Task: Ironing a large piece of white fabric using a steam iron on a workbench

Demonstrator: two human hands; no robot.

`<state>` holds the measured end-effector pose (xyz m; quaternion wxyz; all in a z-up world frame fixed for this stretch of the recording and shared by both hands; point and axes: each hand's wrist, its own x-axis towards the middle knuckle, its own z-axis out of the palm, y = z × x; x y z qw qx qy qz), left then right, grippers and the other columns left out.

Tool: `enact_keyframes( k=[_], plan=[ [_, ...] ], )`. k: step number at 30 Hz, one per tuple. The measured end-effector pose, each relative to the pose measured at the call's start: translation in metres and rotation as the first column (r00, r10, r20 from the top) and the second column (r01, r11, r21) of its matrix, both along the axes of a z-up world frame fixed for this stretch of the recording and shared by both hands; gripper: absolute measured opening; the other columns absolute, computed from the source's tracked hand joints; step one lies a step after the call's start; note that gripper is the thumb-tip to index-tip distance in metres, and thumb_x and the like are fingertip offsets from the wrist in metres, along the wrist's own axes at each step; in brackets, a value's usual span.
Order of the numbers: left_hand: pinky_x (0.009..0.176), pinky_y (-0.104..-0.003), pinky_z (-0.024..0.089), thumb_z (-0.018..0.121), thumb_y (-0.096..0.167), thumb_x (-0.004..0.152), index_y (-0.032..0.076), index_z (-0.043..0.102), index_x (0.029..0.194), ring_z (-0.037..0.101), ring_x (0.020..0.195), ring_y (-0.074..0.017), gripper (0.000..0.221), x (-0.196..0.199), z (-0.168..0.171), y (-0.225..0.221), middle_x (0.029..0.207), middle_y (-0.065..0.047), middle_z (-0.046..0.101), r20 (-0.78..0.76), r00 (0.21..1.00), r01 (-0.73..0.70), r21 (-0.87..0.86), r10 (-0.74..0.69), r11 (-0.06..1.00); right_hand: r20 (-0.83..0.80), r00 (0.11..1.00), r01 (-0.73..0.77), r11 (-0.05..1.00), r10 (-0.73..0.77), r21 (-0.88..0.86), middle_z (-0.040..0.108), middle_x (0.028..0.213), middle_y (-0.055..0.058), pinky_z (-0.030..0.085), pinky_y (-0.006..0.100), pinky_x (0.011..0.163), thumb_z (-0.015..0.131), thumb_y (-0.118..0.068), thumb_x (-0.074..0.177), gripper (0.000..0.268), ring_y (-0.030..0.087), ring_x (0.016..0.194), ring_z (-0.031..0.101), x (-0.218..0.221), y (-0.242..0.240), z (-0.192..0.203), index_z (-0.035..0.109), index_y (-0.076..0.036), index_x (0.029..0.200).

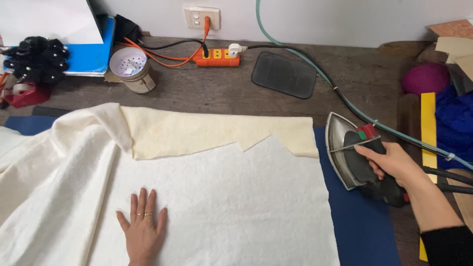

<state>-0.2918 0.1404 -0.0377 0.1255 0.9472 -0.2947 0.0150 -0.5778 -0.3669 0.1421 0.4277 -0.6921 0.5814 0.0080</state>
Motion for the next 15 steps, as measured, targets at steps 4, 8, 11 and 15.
enact_keyframes(
  k=[4,8,11,15],
  plan=[
    [0.114,-0.063,0.006,0.039,0.049,0.090,0.027,0.032,0.149,0.019,0.149,-0.0231,0.064,0.000,0.001,-0.002,0.159,0.002,0.026,0.039,0.999,0.017,-0.030,-0.016,0.999,0.004,0.994,-0.113,0.989,0.114,-0.093,0.045,0.040,0.016,0.028,0.034,0.036,0.074,-0.026,0.083,0.044,0.024,0.032,0.039,-0.007,-0.001,-0.013,0.045,-0.003,0.060],
    [0.116,-0.059,-0.001,0.036,0.048,0.091,0.027,0.030,0.149,0.013,0.149,-0.0214,0.062,-0.002,0.006,-0.004,0.160,0.003,0.023,-0.056,0.998,-0.013,-0.026,0.012,1.000,-0.488,0.770,-0.500,0.864,0.411,-0.061,0.076,0.078,0.003,0.043,0.031,0.058,0.071,-0.034,0.073,0.026,0.018,0.068,0.067,0.041,0.045,0.017,0.077,-0.019,0.092],
    [0.116,-0.060,0.002,0.037,0.049,0.091,0.027,0.030,0.149,0.016,0.149,-0.0222,0.063,-0.002,0.002,-0.003,0.160,0.004,0.024,-0.008,1.000,-0.001,-0.028,0.001,1.000,-0.558,0.619,-0.638,0.768,0.553,0.053,0.068,0.068,-0.001,0.042,0.030,0.055,0.065,-0.038,0.076,0.018,0.016,0.061,0.062,0.069,0.071,0.018,0.073,-0.023,0.083],
    [0.115,-0.061,0.004,0.039,0.048,0.091,0.027,0.030,0.150,0.016,0.149,-0.0222,0.063,-0.001,0.004,-0.002,0.160,0.004,0.023,0.008,1.000,0.011,-0.023,-0.011,1.000,-0.553,0.558,-0.721,0.692,0.619,0.046,0.069,0.064,0.005,0.047,0.035,0.066,0.063,-0.040,0.074,0.021,0.025,0.068,0.066,0.080,0.081,-0.009,0.065,-0.018,0.072]
  ],
)
